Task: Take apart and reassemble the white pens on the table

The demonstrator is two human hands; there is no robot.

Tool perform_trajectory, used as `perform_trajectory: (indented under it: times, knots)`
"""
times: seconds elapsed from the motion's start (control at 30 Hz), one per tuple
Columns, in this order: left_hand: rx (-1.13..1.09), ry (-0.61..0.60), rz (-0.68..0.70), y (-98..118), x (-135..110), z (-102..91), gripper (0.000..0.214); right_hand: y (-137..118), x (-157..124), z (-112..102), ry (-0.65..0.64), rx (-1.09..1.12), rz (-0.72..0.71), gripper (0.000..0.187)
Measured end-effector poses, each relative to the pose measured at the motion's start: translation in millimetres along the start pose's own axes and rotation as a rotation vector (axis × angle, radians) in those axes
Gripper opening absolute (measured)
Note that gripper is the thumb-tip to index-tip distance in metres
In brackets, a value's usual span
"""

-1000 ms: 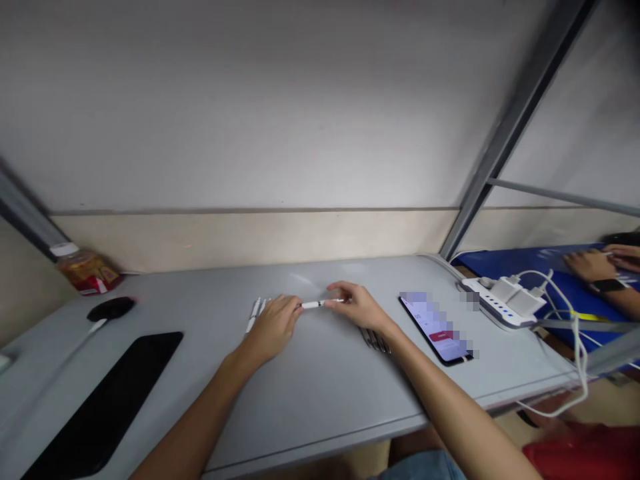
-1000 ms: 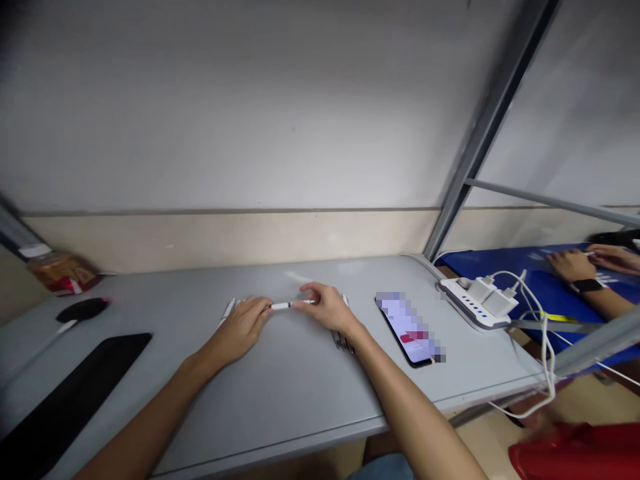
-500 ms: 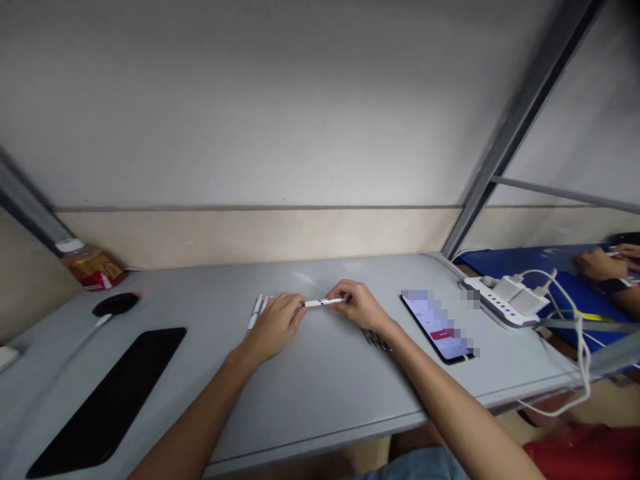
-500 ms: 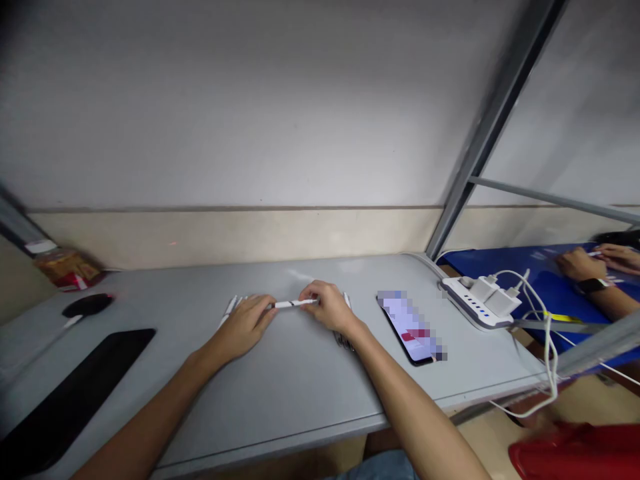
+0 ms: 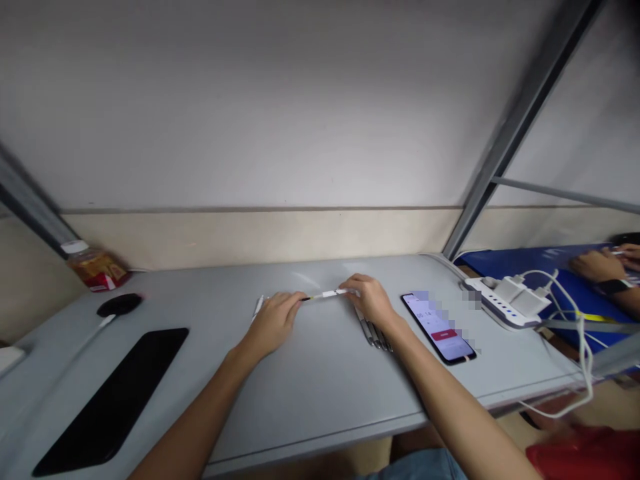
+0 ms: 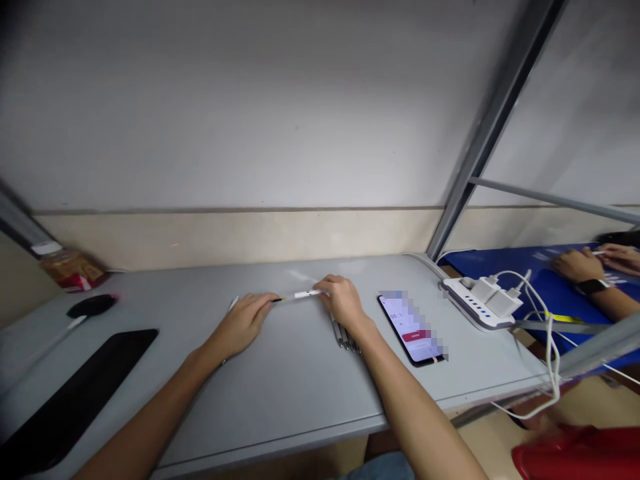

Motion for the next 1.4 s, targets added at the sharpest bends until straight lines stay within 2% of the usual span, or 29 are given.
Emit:
perform_trajectory:
  times: [0.17,0.43,0.57,0.7,0.8,0.87,0.93,1.0,1.07,1.17,1.3,1.4]
  knots:
    - [0.022,0.013,-0.007,-1,0,0.5,0.031,1,0,-1,0.034,0.012,-0.037,0.026]
    - [-0.034,-0.009,0.008,1,-2,13.2,0.028,-30,-2,8,0.072,0.205,-0.194,0.020]
    - [-0.010,-0.006,0.041,5,-2,14.7,0.027,-29,-1,10,0.017,0.360,-0.105,0.017]
    - [0.025,0.023,0.085,12,-1,7.0,0.025,-21,-2,18,-0.177,0.514,0.061,0.042]
    - [0.048,0.024,0.083,14,-1,2.1,0.025,-20,-3,14,-0.188,0.660,0.085,0.032]
    - [0.071,0.013,0.066,14,-1,1.5,0.025,-21,-3,13,-0.204,0.726,0.072,0.038]
    - [0.083,0.005,0.062,13,-1,2.1,0.026,-19,-5,18,-0.270,0.721,0.084,0.031]
    - [0.082,-0.002,0.074,13,-1,3.4,0.026,-15,-7,23,-0.318,0.659,0.126,0.039]
    - [0.072,-0.006,0.087,13,-1,4.4,0.027,-13,-6,23,-0.295,0.603,0.137,0.046]
    - [0.056,-0.006,0.085,13,-1,4.0,0.026,-18,-4,16,-0.220,0.617,0.061,0.034]
    - [0.043,-0.014,0.094,14,-2,4.0,0.027,-16,-7,23,-0.306,0.605,0.119,0.041]
    - [0.052,-0.020,0.094,14,-2,4.4,0.027,-16,-6,20,-0.276,0.600,0.107,0.037]
Point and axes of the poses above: each hand's wrist, its own x-axis towards the middle knuckle, its own z-axis out of the palm, y = z × x, the point moved 8 cm from there along x, towards the middle knuckle, and after that the axes turned 7 degrees about -x, right-handed, at the moved point
